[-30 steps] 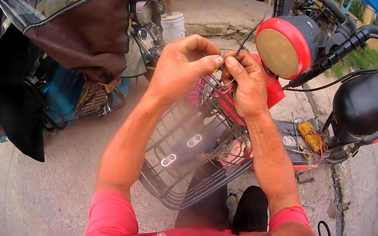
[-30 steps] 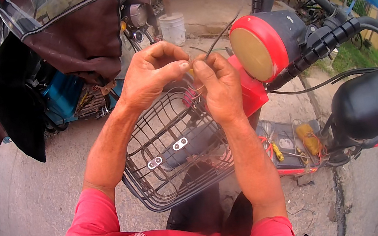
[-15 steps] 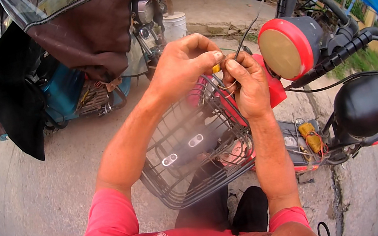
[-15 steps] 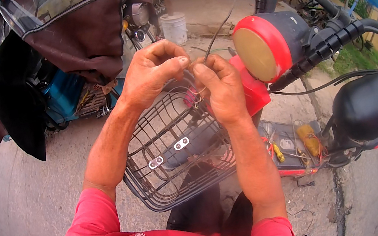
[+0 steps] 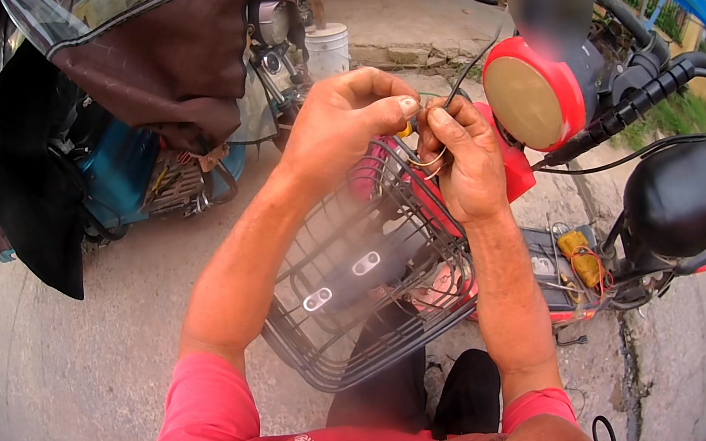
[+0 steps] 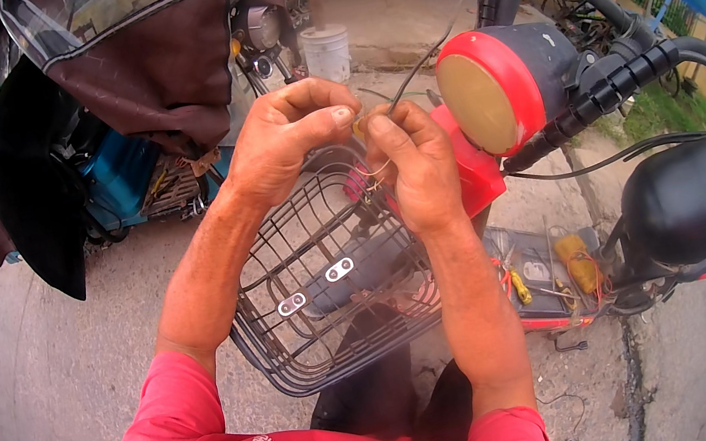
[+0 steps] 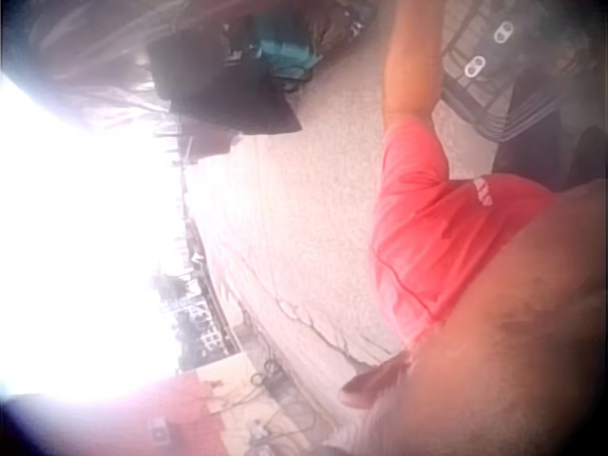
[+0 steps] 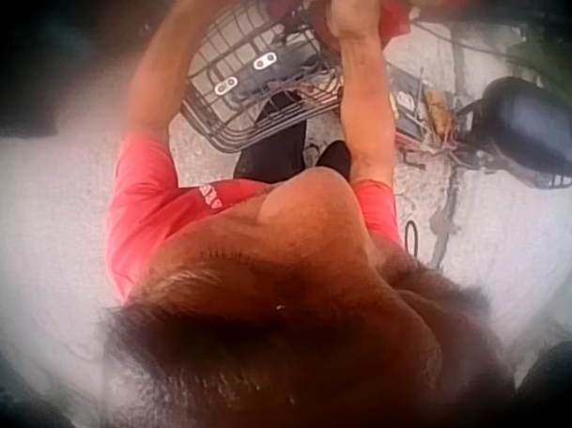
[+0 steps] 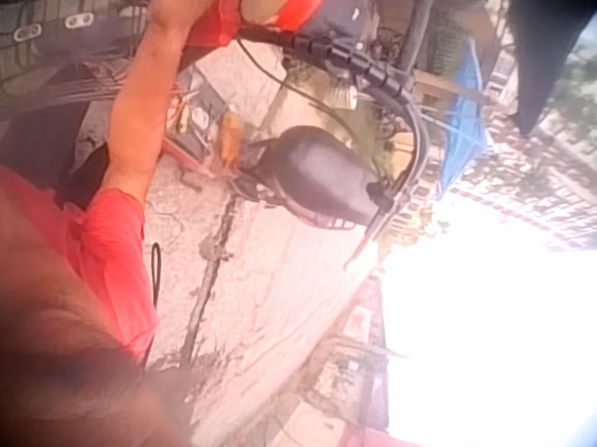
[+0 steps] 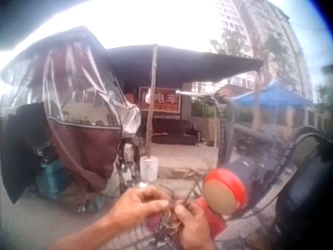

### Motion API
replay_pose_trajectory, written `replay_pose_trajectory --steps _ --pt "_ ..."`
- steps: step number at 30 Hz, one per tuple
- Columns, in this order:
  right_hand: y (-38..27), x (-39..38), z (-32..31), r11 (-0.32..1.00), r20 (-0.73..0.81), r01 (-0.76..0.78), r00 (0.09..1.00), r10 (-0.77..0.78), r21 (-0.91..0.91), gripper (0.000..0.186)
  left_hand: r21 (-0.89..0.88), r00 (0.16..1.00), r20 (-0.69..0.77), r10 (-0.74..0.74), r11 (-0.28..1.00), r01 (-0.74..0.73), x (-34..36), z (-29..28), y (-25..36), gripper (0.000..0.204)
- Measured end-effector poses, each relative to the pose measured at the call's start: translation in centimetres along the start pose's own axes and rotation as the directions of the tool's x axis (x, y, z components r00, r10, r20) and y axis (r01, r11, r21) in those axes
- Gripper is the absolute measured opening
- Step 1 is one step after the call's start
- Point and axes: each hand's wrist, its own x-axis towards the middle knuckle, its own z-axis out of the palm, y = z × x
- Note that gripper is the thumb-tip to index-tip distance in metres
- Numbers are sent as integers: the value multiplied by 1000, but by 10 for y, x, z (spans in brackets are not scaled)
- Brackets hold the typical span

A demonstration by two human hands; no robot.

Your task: The person strips insulation from wires and twists them together by hand while working on the front electrical panel of a moped.

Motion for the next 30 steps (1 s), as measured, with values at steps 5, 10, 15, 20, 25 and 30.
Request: replay_pose_trajectory --steps 5,10,15,20,25,30 --pt "0 0 -2 1000 13 -1 1000 1 2 8 -16 1000 1 -25 1000 25 1 0 -1 18" --pt "2 0 6 996 -22 46 999 -48 -76 11 -79 997 55 -51 995 55 3 -4 -7 19" --pt "2 -1 6 992 -7 76 997 -77 -100 12 -121 998 53 -33 992 39 3 -2 -9 19" --pt "4 -1 0 993 14 78 997 -77 -91 10 -114 999 53 0 993 6 3 1 -10 19" --pt "5 -1 2 993 -49 86 995 -90 -80 10 -17 1000 -12 23 1000 -23 2 5 -12 19" --pt "6 0 1 993 -58 95 993 -99 -70 10 -23 999 -35 14 1000 -15 0 6 -10 20"
